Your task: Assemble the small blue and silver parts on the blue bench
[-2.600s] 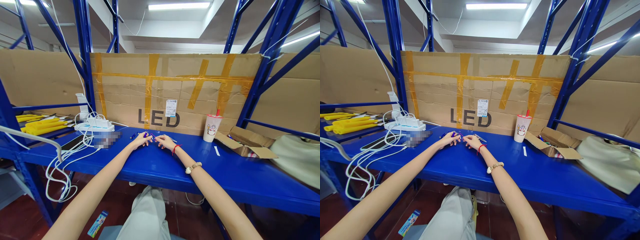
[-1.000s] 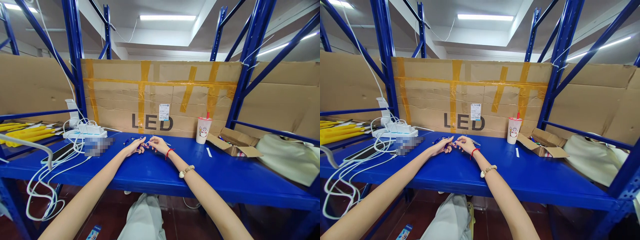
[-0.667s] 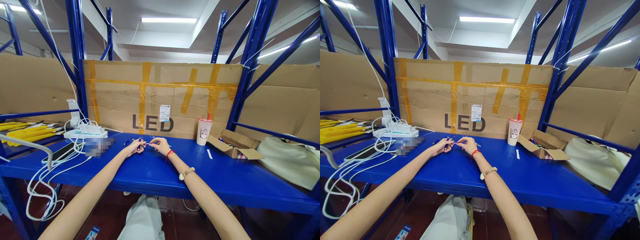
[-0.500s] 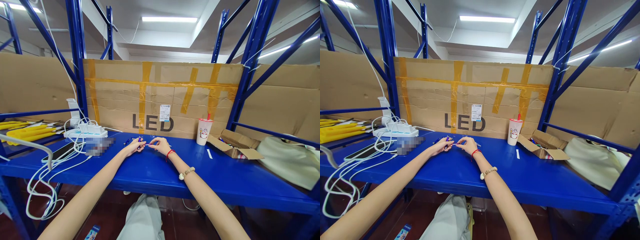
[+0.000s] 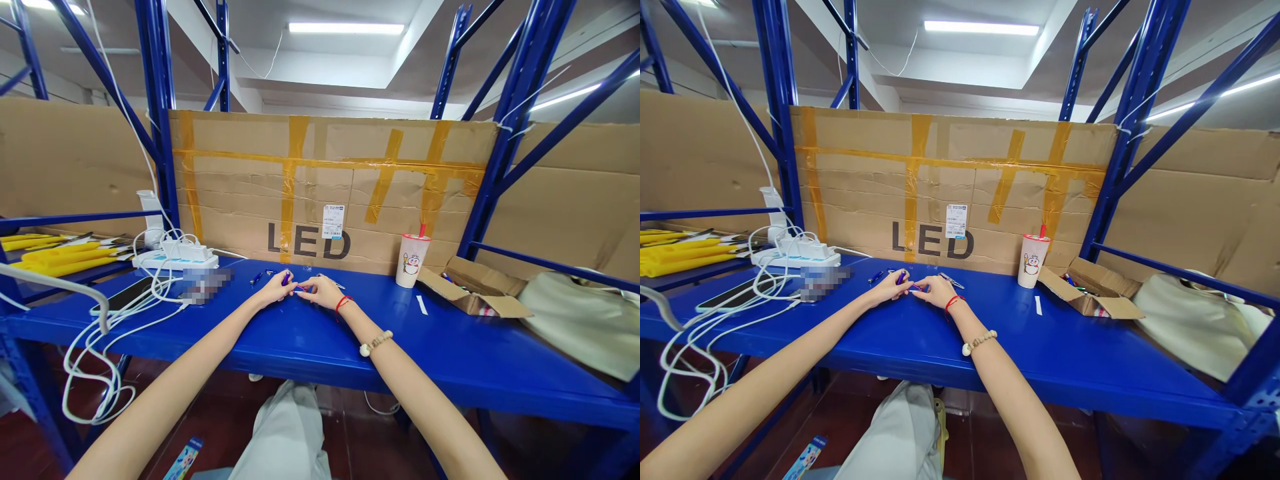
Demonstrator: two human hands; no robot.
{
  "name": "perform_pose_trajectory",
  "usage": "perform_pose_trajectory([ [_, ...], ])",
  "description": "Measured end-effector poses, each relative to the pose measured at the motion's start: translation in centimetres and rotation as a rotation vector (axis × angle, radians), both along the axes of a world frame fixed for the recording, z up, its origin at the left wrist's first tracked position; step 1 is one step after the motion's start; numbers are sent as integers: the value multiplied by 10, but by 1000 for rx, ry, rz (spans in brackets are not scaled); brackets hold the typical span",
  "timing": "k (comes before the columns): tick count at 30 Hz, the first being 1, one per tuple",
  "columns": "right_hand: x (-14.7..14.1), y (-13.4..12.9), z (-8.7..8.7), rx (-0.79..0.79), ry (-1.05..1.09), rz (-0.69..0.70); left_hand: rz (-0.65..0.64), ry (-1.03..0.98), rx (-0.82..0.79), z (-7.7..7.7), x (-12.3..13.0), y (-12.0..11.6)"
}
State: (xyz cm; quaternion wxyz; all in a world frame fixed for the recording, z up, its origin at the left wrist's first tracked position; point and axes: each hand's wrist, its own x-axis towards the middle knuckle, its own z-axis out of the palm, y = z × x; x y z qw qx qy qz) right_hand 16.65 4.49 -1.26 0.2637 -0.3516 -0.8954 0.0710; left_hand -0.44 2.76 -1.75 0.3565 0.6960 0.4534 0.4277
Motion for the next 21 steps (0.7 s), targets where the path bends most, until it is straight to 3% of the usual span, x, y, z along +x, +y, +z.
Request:
perform_pose_trajectory([
  [5, -3, -3, 1, 134, -107, 12, -3, 84, 121, -3, -1, 3],
  [10, -6, -4, 0, 155, -223, 6, -14, 181, 254, -9, -3, 11],
  [21, -9, -10, 4, 234, -347, -59, 2, 123, 277, -9, -4, 13],
])
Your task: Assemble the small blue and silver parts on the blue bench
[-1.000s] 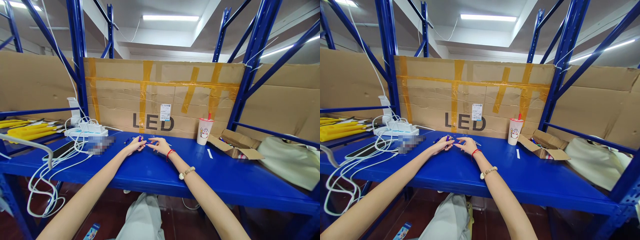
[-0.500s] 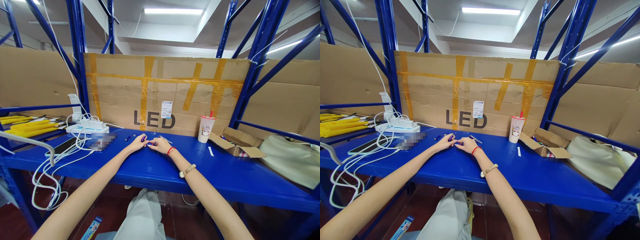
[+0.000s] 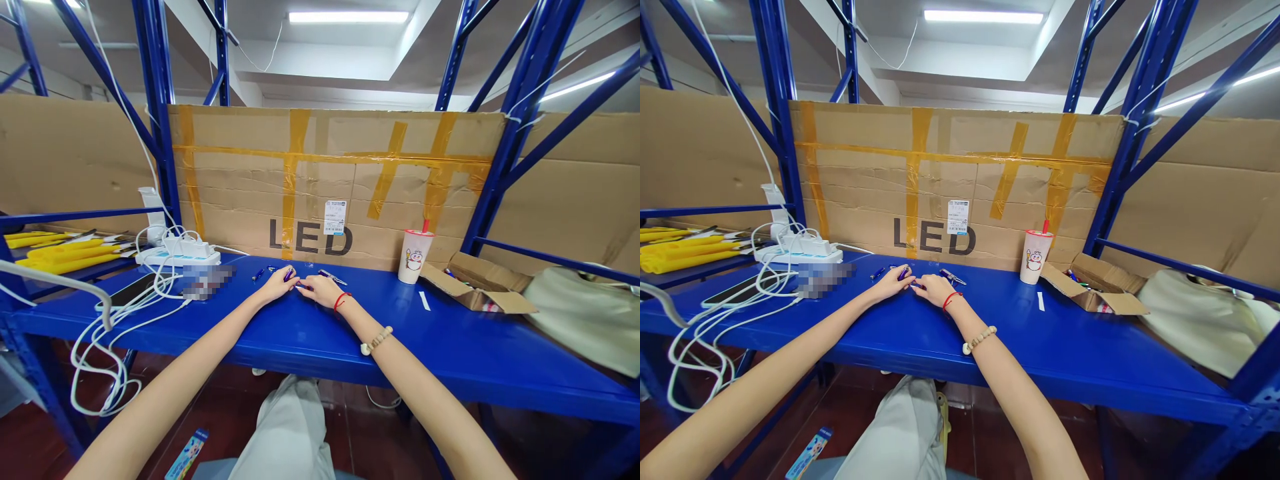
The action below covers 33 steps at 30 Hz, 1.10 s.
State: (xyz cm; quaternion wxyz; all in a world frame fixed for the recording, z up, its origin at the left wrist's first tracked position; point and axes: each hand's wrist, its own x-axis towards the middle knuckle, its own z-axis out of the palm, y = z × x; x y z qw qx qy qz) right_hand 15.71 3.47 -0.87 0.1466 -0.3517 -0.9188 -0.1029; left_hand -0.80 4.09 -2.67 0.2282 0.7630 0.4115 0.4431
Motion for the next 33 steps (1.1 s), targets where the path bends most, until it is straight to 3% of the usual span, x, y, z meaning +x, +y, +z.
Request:
perform_pose_trajectory([
  [14, 0, 2, -1, -15, 148, -35, -20, 36, 75, 1, 2, -2],
  [19, -2, -1, 2, 7, 152, -114, 40, 67, 63, 4, 3, -8],
  [22, 0, -2, 5, 25, 193, -197, 57, 27, -29, 5, 3, -11],
  [26, 5, -2, 7, 55, 311, -237, 0, 28, -70, 3, 2, -11],
  [33, 4, -1, 6, 79, 351, -135, -138, -31, -149, -1, 2, -6],
])
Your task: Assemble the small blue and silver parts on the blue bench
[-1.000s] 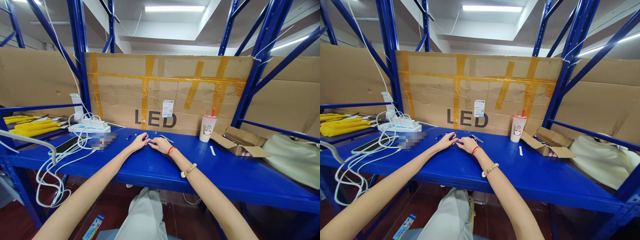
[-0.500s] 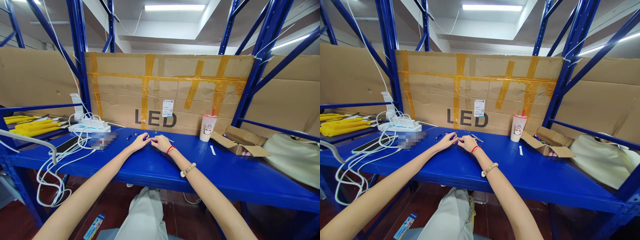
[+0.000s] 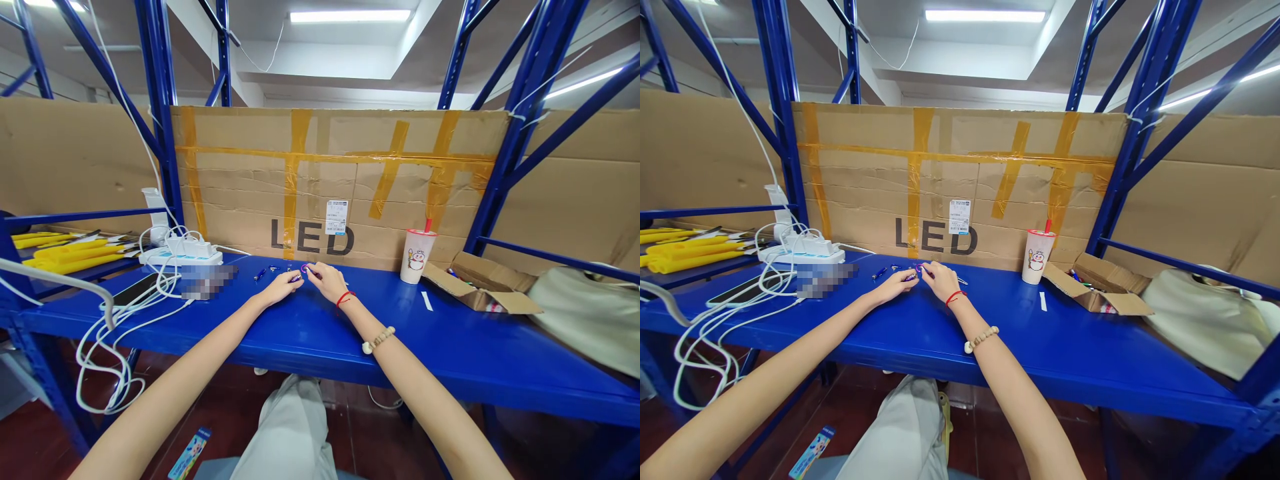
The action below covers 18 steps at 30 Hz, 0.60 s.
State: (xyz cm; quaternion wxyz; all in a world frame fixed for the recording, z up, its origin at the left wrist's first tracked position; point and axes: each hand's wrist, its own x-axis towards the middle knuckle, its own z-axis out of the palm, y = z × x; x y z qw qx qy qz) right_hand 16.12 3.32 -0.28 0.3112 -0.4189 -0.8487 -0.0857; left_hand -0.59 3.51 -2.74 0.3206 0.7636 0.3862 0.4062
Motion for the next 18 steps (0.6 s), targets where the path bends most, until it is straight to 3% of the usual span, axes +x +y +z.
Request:
perform_pose_trajectory([
  [11, -2, -1, -2, -31, -49, 106, 5, -69, -87, 0, 2, 0],
  [18, -4, -1, -3, -28, -61, 85, -14, -92, -100, -2, 2, 0],
])
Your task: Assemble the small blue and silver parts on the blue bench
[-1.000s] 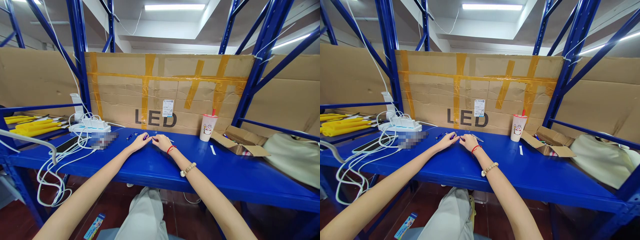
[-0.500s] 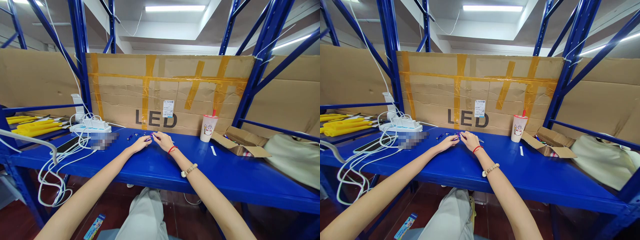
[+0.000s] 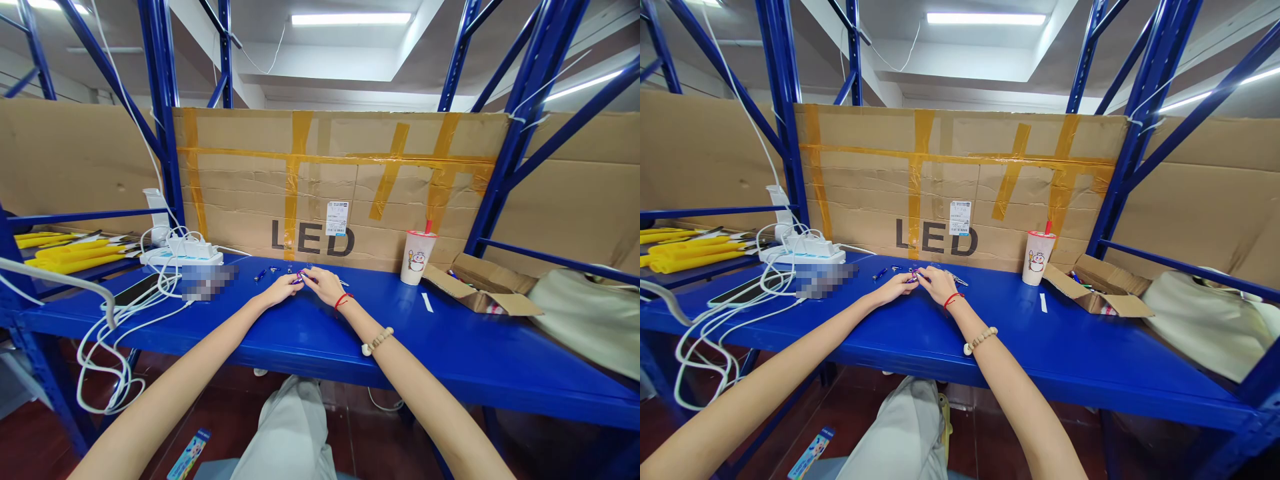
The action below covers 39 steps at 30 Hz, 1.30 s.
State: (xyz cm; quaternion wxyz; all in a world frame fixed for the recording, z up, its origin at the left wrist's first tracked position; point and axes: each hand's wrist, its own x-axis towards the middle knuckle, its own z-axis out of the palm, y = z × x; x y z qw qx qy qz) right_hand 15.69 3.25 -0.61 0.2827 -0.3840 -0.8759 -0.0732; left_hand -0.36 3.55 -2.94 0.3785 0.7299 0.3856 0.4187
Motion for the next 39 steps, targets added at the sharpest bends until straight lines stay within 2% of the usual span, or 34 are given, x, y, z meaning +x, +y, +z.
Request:
perform_pose_trajectory([
  [7, -3, -1, 1, 4, -1, 4, 0, -2, 10, -2, 0, 3],
  [22, -4, -2, 0, -24, 82, 6, 7, -146, -73, -2, 7, -1],
  [31, -3, 2, -5, -30, 126, 43, 85, -33, -4, -9, 6, 7],
  [39, -3, 2, -6, -20, 116, -7, 147, 103, 78, -13, 5, 9],
])
